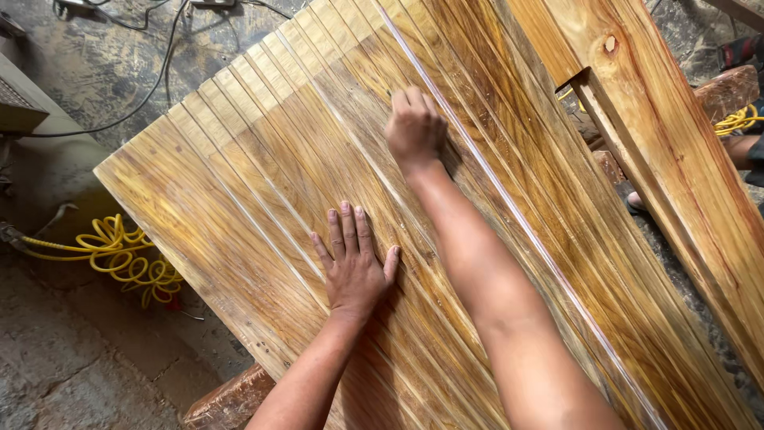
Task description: The person sands a large wooden tabletop using a sanding block, moving back and forth along the grain. Another person is visible in the background also sanding a separate piece of wood.
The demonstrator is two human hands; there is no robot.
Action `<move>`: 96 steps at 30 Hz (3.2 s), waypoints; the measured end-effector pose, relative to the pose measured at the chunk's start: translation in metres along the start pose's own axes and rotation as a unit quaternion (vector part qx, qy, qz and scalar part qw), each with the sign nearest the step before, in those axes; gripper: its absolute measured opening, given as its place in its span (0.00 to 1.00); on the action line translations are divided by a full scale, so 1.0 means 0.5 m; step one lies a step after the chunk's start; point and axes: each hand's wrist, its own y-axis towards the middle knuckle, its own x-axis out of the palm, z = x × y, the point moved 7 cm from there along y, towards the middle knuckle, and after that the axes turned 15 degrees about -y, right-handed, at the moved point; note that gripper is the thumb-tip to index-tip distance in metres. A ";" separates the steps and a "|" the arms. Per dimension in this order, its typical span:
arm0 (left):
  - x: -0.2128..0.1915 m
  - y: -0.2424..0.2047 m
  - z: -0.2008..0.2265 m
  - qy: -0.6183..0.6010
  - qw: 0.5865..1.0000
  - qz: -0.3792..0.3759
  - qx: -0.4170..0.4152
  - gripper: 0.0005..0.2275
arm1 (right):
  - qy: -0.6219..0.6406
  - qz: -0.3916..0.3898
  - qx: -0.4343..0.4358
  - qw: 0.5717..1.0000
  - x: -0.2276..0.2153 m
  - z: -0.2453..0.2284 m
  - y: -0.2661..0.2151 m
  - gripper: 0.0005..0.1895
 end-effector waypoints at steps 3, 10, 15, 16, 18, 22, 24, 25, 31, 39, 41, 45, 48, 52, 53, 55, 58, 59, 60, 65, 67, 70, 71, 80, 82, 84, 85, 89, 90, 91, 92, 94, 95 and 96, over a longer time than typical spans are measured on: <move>-0.006 -0.007 0.004 0.003 1.000 0.010 0.003 0.41 | -0.005 0.023 -0.003 1.000 0.003 -0.027 0.054 0.11; -0.003 -0.012 0.000 -0.003 1.000 0.001 0.000 0.41 | -0.012 -0.090 -0.004 0.996 -0.192 0.168 -0.291 0.05; -0.005 0.003 0.009 0.001 1.000 0.002 0.002 0.41 | -0.030 -0.061 0.028 0.997 -0.299 0.232 -0.380 0.02; -0.005 -0.008 0.006 -0.001 1.000 -0.001 -0.004 0.41 | -0.023 -0.070 0.032 0.997 -0.287 0.217 -0.371 0.03; 0.000 -0.014 0.004 0.007 1.000 -0.018 -0.005 0.40 | -0.010 -0.057 0.010 0.998 -0.225 0.173 -0.303 0.04; -0.001 -0.008 0.003 0.002 1.000 -0.008 -0.004 0.40 | -0.021 -0.039 -0.016 0.999 -0.036 0.052 -0.090 0.07; 0.000 -0.004 0.005 -0.006 1.000 0.006 0.008 0.40 | 0.032 0.045 -0.019 0.998 0.016 -0.013 0.030 0.06; -0.001 -0.006 0.006 -0.011 1.000 0.014 0.010 0.40 | 0.018 0.029 -0.015 0.999 0.047 -0.044 0.088 0.06; -0.027 -0.024 0.014 0.028 1.000 -0.009 -0.003 0.40 | 0.070 -0.024 0.009 0.997 0.043 -0.097 0.187 0.07; -0.017 0.013 0.001 -0.016 0.999 0.028 0.002 0.41 | 0.031 -0.071 -0.011 0.997 -0.024 0.003 0.011 0.05; -0.017 0.002 0.002 -0.018 1.000 0.019 0.010 0.41 | 0.042 -0.079 0.019 0.996 -0.001 -0.029 0.081 0.07; -0.015 -0.027 0.017 -0.007 1.000 0.018 0.009 0.41 | 0.069 -0.028 0.005 0.997 -0.003 -0.062 0.118 0.06; -0.049 -0.005 0.026 -0.018 0.998 0.059 0.027 0.40 | 0.100 0.022 -0.018 0.995 -0.083 -0.005 0.014 0.09; -0.047 -0.001 0.033 -0.014 0.994 0.099 0.041 0.41 | -0.006 -0.134 0.015 0.991 -0.132 0.162 -0.264 0.11; -0.045 -0.008 0.024 -0.009 0.994 0.099 0.043 0.41 | -0.028 -0.075 0.026 0.996 -0.173 0.196 -0.330 0.10; -0.032 -0.023 0.002 -0.011 0.998 0.066 0.020 0.41 | -0.004 -0.108 0.037 0.993 -0.234 0.265 -0.462 0.05; -0.027 -0.009 0.016 -0.005 0.996 0.080 0.032 0.40 | 0.005 -0.107 0.075 0.991 -0.318 0.357 -0.567 0.05; -0.032 -0.005 0.018 0.002 0.995 0.093 0.041 0.40 | -0.003 -0.109 0.080 0.991 -0.326 0.364 -0.580 0.06; -0.026 -0.006 0.019 0.006 0.997 0.077 0.028 0.40 | -0.008 -0.086 0.036 0.996 -0.333 0.358 -0.576 0.05; -0.011 -0.010 0.005 0.027 0.999 0.032 -0.019 0.40 | 0.014 -0.103 0.078 0.992 -0.263 0.314 -0.494 0.07; -0.014 -0.022 0.022 0.008 0.998 0.061 -0.025 0.38 | 0.043 -0.027 0.074 0.996 -0.303 0.304 -0.481 0.03; 0.014 -0.084 0.106 -0.008 0.997 0.080 -0.003 0.39 | 0.026 -0.002 0.062 0.998 -0.402 0.344 -0.568 0.04; 0.035 -0.093 0.151 -0.015 0.996 0.084 0.011 0.40 | 0.019 0.008 0.053 0.998 -0.426 0.379 -0.596 0.02; 0.193 -0.256 0.369 -0.020 0.998 -0.016 0.049 0.42 | -0.025 -0.052 0.048 0.997 -0.591 0.533 -0.853 0.06; 0.184 -0.263 0.363 -0.011 0.999 -0.010 0.046 0.43 | -0.076 -0.024 0.035 0.996 -0.524 0.475 -0.788 0.13; 0.187 -0.269 0.365 -0.012 0.999 -0.010 0.043 0.43 | -0.042 -0.045 0.049 0.997 -0.434 0.427 -0.719 0.10; 0.187 -0.271 0.364 -0.016 0.999 -0.014 0.041 0.43 | -0.035 -0.022 0.053 0.998 -0.409 0.407 -0.695 0.08; 0.179 -0.272 0.368 -0.004 0.999 -0.020 0.043 0.43 | -0.029 -0.016 0.037 0.999 -0.421 0.415 -0.717 0.09; 0.180 -0.263 0.372 -0.004 0.999 -0.019 0.041 0.43 | -0.034 -0.026 0.030 0.999 -0.446 0.443 -0.738 0.07; 0.182 -0.253 0.376 -0.005 0.999 -0.019 0.039 0.43 | -0.040 -0.036 0.023 0.998 -0.483 0.477 -0.772 0.07; 0.183 -0.262 0.372 -0.002 0.999 -0.026 0.031 0.42 | -0.040 -0.055 0.017 0.998 -0.521 0.498 -0.815 0.06; 0.187 -0.263 0.368 -0.002 0.999 -0.026 0.031 0.43 | -0.035 -0.065 0.013 0.997 -0.561 0.527 -0.861 0.05; 0.190 -0.256 0.368 -0.002 0.999 -0.022 0.032 0.43 | -0.030 -0.057 0.015 0.998 -0.558 0.532 -0.860 0.05; 0.189 -0.263 0.364 -0.001 0.999 -0.022 0.033 0.43 | -0.021 -0.055 0.022 0.998 -0.554 0.517 -0.860 0.05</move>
